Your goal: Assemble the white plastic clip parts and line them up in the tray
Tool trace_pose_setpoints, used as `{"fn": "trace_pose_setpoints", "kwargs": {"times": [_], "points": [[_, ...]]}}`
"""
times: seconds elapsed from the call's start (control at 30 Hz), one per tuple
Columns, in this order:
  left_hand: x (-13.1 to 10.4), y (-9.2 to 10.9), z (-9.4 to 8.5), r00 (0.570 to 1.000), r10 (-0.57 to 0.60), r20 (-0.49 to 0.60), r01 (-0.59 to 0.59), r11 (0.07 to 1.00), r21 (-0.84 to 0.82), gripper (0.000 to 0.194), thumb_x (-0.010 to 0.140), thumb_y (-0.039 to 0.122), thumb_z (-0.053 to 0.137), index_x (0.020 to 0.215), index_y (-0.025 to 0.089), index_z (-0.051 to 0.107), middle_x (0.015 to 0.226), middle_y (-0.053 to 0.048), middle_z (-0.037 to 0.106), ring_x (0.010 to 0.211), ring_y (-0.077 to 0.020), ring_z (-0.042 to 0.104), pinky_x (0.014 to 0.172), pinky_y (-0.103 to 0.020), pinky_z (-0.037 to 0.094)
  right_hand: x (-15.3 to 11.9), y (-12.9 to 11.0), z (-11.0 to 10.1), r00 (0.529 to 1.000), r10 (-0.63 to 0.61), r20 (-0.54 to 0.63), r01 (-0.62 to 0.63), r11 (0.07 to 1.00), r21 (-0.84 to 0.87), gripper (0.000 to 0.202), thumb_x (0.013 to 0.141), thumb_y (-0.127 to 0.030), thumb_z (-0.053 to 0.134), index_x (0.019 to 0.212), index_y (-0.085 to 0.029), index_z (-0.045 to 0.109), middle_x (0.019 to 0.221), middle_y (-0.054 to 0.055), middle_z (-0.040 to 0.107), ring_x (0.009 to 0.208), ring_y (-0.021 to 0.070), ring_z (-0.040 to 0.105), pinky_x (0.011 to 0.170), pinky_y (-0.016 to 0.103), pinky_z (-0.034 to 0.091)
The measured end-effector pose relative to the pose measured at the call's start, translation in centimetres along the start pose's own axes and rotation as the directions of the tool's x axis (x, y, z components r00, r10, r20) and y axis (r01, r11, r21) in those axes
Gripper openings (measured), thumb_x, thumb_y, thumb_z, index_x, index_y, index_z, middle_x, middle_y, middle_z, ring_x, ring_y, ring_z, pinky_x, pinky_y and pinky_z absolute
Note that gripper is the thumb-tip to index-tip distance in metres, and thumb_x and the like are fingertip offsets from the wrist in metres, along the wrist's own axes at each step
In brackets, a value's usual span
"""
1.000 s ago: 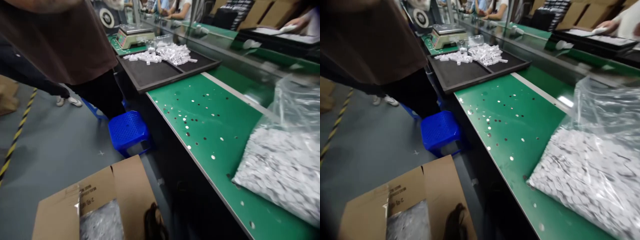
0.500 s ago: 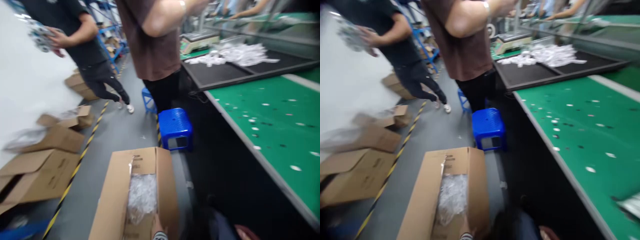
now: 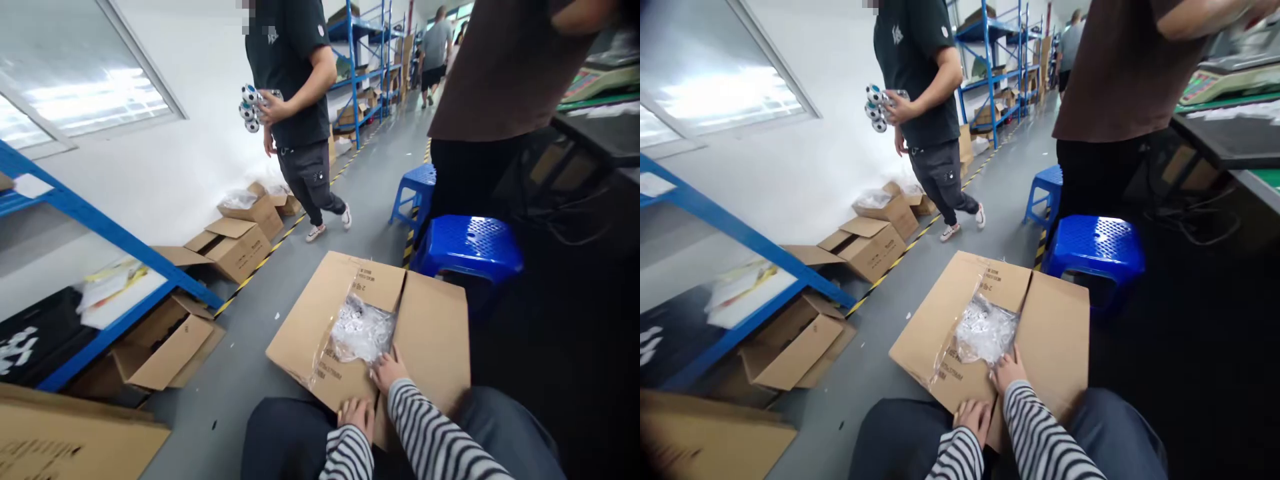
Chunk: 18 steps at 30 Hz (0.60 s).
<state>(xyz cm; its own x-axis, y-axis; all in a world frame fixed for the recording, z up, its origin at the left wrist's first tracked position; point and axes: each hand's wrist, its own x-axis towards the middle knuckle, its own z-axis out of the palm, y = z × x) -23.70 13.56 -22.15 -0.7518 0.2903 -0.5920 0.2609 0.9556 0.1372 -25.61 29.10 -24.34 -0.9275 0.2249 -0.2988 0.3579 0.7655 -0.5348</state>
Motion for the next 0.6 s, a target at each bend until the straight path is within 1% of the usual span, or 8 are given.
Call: {"fn": "trace_pose_setpoints", "kwargs": {"times": [0.1,0.17,0.23,0.3,0.37,0.43,0.53,0.6], "points": [[0.4,-3.0,-1.3,0.993,-0.081,-0.080,0.083,0.996,0.016,0.050,0.084,0.032,0.041,0.131,0.030,0.056,0.144,-0.004,0.047,0.134,-0.0259,0.041,0.108,-0.036,0.036,-1.0,-0.3,1.3,0.977,0.206,-0.060,-0.205,0.979,0.009,0.045,0.091,-0.040,0.059,0.130,-0.019,0.052,0.143,0.011,0.045,0.131,0.0312,0.040,0.109,0.058,0.027],[1.9,-4.2,-2.2,0.983,-0.134,-0.125,0.137,0.990,0.016,0.061,0.079,0.026,0.046,0.140,0.024,0.048,0.153,-0.006,0.034,0.140,-0.0274,0.032,0.111,-0.036,0.032,-1.2,-0.2,2.3,0.915,0.391,-0.102,-0.391,0.920,0.020,0.056,0.091,-0.042,0.057,0.140,-0.019,0.042,0.150,0.014,0.035,0.137,0.0362,0.031,0.109,0.063,0.023],[3.4,-4.8,-2.9,0.971,-0.178,-0.159,0.182,0.983,0.011,0.072,0.076,0.023,0.047,0.147,0.017,0.036,0.158,-0.009,0.022,0.144,-0.0284,0.023,0.115,-0.035,0.026,-1.2,0.1,3.2,0.830,0.548,-0.105,-0.547,0.836,0.041,0.060,0.092,-0.047,0.053,0.143,-0.019,0.037,0.150,0.016,0.033,0.136,0.0380,0.032,0.106,0.065,0.028],[4.4,-5.3,-3.5,0.962,-0.205,-0.180,0.210,0.978,0.012,0.079,0.076,0.022,0.047,0.151,0.010,0.024,0.159,-0.012,0.018,0.146,-0.0291,0.019,0.117,-0.033,0.022,-0.8,0.8,4.0,0.780,0.622,-0.063,-0.619,0.783,0.060,0.058,0.093,-0.050,0.051,0.140,-0.018,0.041,0.144,0.016,0.041,0.128,0.0350,0.043,0.101,0.061,0.038],[4.7,-5.6,-3.9,0.963,-0.200,-0.181,0.209,0.978,0.029,0.082,0.076,0.022,0.048,0.152,0.007,0.020,0.159,-0.012,0.017,0.145,-0.0286,0.021,0.116,-0.030,0.023,0.0,1.7,4.5,0.780,0.626,0.001,-0.624,0.777,0.078,0.050,0.093,-0.047,0.054,0.133,-0.017,0.047,0.135,0.013,0.050,0.117,0.0295,0.053,0.095,0.054,0.046],[4.4,-5.8,-4.3,0.971,-0.170,-0.168,0.183,0.981,0.063,0.084,0.074,0.021,0.050,0.152,0.010,0.021,0.159,-0.009,0.016,0.145,-0.0278,0.022,0.117,-0.031,0.022,1.1,2.7,4.7,0.801,0.596,0.065,-0.599,0.794,0.102,0.043,0.093,-0.042,0.056,0.128,-0.017,0.052,0.127,0.011,0.056,0.108,0.0255,0.059,0.089,0.048,0.051],[3.7,-5.9,-4.7,0.980,-0.132,-0.152,0.151,0.981,0.120,0.082,0.073,0.018,0.052,0.151,0.018,0.027,0.159,-0.003,0.015,0.145,-0.0284,0.021,0.120,-0.042,0.011,2.3,3.9,4.9,0.842,0.523,0.132,-0.538,0.830,0.146,0.036,0.093,-0.036,0.059,0.122,-0.016,0.055,0.118,0.009,0.060,0.098,0.0219,0.062,0.081,0.042,0.055],[3.5,-6.0,-5.4,0.982,-0.119,-0.147,0.141,0.979,0.148,0.079,0.074,0.017,0.052,0.150,0.023,0.031,0.159,-0.001,0.017,0.144,-0.0272,0.023,0.120,-0.045,0.006,2.7,4.5,4.9,0.875,0.460,0.151,-0.482,0.858,0.176,0.034,0.093,-0.035,0.059,0.120,-0.016,0.056,0.115,0.008,0.061,0.095,0.0208,0.063,0.079,0.040,0.055]]}}
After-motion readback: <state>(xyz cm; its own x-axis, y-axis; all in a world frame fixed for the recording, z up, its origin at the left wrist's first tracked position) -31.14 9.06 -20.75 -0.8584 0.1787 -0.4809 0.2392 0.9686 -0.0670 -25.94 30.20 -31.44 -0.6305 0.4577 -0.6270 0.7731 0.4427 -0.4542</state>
